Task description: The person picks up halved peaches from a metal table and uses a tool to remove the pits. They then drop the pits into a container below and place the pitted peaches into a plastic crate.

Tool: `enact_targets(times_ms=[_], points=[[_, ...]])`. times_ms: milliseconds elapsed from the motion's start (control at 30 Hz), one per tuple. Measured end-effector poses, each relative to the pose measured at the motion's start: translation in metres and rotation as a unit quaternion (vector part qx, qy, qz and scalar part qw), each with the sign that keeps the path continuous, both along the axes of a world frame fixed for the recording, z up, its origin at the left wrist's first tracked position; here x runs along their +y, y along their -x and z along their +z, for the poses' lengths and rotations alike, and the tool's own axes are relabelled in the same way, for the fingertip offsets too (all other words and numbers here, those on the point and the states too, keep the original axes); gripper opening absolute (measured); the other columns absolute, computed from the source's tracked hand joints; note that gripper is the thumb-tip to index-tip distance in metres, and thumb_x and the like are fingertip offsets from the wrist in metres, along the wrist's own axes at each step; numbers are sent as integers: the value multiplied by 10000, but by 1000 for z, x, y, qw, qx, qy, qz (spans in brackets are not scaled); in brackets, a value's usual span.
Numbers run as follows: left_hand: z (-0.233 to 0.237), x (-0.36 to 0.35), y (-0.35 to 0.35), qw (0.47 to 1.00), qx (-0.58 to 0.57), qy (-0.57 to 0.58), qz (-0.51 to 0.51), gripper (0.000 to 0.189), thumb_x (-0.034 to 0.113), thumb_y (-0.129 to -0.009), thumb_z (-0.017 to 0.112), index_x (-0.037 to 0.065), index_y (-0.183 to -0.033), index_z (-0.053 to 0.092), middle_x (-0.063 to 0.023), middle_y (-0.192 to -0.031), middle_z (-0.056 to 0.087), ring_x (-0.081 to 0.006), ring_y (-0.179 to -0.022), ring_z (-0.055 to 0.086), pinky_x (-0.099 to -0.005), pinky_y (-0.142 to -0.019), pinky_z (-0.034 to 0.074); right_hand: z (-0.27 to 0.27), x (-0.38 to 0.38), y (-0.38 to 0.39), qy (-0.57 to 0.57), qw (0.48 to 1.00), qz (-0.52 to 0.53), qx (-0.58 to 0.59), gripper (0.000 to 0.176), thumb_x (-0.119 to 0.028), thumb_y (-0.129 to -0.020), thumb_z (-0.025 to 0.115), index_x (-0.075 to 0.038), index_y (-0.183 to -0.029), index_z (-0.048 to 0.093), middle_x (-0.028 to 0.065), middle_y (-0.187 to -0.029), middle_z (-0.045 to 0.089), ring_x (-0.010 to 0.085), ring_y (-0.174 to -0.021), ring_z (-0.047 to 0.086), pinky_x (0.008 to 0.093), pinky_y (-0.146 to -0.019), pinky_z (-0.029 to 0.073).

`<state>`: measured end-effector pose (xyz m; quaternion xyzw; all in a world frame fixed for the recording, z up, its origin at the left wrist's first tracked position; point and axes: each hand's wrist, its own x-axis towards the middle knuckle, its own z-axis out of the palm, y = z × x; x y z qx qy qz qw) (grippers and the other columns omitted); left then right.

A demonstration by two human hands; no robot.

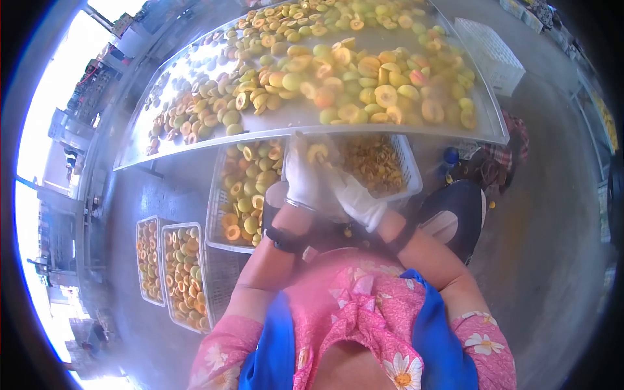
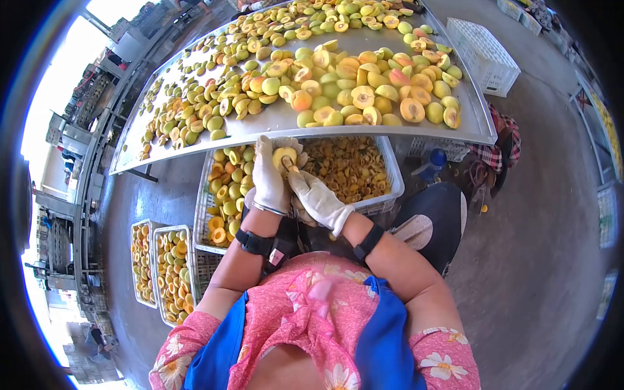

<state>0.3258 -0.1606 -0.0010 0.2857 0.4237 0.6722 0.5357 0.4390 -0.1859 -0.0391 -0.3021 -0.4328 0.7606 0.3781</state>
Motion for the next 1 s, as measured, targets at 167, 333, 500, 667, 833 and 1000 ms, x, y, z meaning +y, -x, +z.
enact_targets(times_ms=[167,333,500,667,833,1000], points=[[-5,2,-3,999,16,37,7,454,461,-1018,469,31,-969,607,-114,-886,659,-229,-805,656,-365,-731,585,-1,-1,0,59,998,22,-1,356,-529,-1008,459,-176,-992,495,-39,-547,407,84,-338,318,260,-314,243],[16,-4,1,997,64,20,-43,452,450,-1018,478,27,-972,629,-106,-864,671,-195,-755,649,-335,-698,566,-1,-4,-11,68,993,90,19,433,-603,-982,445,-174,-944,488,-36,-567,417,88,-366,343,264,-322,250],[13,-6,17,973,162,-15,-165,459,390,-1020,492,-4,-861,665,-109,-828,684,-190,-742,639,-331,-725,535,13,-9,-14,24,994,80,-69,430,-591,-981,464,-171,-892,479,-46,-570,394,76,-374,323,256,-328,238],[9,-5,31,921,319,-4,-226,474,353,-1022,496,-19,-790,675,-105,-830,694,-188,-750,638,-314,-741,517,14,-11,-19,31,991,113,-67,433,-584,-978,480,-169,-853,484,-71,-558,355,49,-360,268,243,-325,209],[9,-12,37,945,222,-12,-241,461,335,-1025,478,-24,-798,657,-120,-812,686,-202,-750,641,-330,-737,522,31,-11,-20,258,934,238,66,434,-588,-970,497,-171,-851,488,-99,-546,319,14,-356,222,213,-319,152],[7,-16,49,958,159,-3,-240,447,341,-1018,482,-20,-819,654,-123,-828,687,-209,-762,651,-329,-737,531,28,-9,-14,211,943,255,16,405,-556,-985,487,-184,-825,487,-95,-541,319,24,-362,231,208,-333,164]])
